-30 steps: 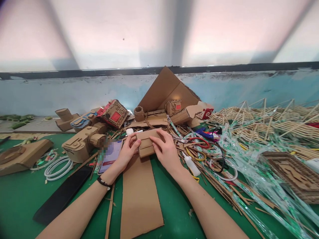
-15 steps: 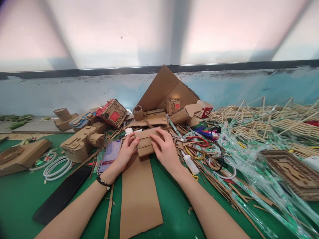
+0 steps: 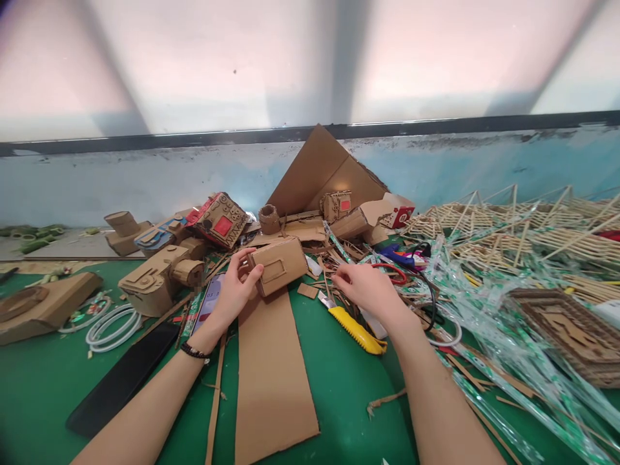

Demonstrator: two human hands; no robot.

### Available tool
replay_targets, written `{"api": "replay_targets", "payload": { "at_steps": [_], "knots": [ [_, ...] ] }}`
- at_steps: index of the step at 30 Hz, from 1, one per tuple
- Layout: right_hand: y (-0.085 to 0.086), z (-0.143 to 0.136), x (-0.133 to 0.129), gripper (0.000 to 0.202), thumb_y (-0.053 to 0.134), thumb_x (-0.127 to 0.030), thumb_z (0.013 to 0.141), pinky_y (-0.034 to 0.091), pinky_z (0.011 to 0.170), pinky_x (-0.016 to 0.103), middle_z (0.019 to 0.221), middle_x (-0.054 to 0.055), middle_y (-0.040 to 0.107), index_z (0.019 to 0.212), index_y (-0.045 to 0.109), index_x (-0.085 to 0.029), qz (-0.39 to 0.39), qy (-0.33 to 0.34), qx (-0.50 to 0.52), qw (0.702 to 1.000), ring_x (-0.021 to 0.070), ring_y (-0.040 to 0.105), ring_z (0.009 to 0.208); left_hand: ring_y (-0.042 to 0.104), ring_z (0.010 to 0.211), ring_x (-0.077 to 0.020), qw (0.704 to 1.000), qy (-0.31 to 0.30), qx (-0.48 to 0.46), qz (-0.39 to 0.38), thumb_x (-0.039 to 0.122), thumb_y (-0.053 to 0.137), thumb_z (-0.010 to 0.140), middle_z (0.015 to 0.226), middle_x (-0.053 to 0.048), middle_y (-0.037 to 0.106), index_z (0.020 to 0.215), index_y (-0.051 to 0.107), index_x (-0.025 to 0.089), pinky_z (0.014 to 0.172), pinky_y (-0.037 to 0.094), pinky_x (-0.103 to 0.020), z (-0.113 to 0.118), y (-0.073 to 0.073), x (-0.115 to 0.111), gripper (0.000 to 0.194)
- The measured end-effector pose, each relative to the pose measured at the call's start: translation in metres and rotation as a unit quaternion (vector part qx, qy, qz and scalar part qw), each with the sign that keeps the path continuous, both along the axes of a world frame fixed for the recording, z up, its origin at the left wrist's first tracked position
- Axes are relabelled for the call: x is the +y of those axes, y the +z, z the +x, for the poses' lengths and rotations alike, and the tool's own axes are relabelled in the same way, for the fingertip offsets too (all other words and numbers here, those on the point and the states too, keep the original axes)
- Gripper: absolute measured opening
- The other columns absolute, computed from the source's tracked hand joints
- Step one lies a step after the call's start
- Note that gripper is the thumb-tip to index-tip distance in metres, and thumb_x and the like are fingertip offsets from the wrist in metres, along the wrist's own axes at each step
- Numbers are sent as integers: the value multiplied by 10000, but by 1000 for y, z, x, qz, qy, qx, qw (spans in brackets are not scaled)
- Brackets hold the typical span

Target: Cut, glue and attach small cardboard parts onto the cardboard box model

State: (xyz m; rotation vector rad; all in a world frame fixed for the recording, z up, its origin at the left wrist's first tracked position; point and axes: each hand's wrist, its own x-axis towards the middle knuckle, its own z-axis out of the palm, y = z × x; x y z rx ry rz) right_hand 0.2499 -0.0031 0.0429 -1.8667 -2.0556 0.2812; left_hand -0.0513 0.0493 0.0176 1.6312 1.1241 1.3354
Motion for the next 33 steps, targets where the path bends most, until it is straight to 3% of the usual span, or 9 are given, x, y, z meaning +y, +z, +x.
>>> {"api": "replay_targets", "payload": {
  "at_steps": [3,8,14,19,24,28,33],
  "knots": [
    [10,12,-12,305,558,-465,985,316,532,284,800,56,747,816,695,-251,-76,11,-43,996,214,670,680,691,1057,-240,1000,-2,-19,-5,535,727,898,1311,-91,652,1330,537,267,884,568,-347,1,-3,2,542],
    [18,24,-20,297,722,-519,854,396,589,322,842,96,730,770,677,-238,-176,-100,-128,971,264,693,709,682,1128,-245,1000,-6,-19,-3,521,722,906,1327,-91,636,1338,529,264,993,545,-379,3,-8,4,538],
    [21,12,-20,246,700,-450,815,457,671,375,973,128,745,900,685,-219,-251,-108,-163,948,337,732,898,697,1080,-236,1000,3,-28,-3,538,711,899,1297,-104,653,1326,531,244,945,572,-379,3,-10,8,550],
    [26,6,-22,210,575,-416,884,393,629,343,1007,122,744,924,648,-224,-181,-92,-148,968,310,712,909,698,1105,-236,1000,6,-29,10,528,714,894,1282,-113,666,1309,538,228,976,568,-386,2,-11,10,542],
    [31,0,-21,241,488,-435,936,335,600,320,956,106,737,997,613,-238,-69,-143,-82,984,272,679,786,703,1111,-236,1000,8,-27,11,517,709,902,1303,-113,663,1320,533,231,994,562,-391,3,-12,9,536],
    [22,1,-13,251,487,-436,938,325,594,313,840,88,715,1052,588,-236,-4,-176,-28,984,272,643,712,705,1108,-237,1000,6,-20,10,516,700,911,1289,-112,671,1331,528,233,960,574,-376,3,-12,9,536],
    [4,9,1,243,535,-407,903,364,626,298,949,90,700,1053,593,-226,92,-159,45,982,247,636,762,701,1127,-235,1000,-2,-28,9,521,702,909,1291,-109,674,1340,519,237,980,568,-377,4,-14,10,548]
  ]
}}
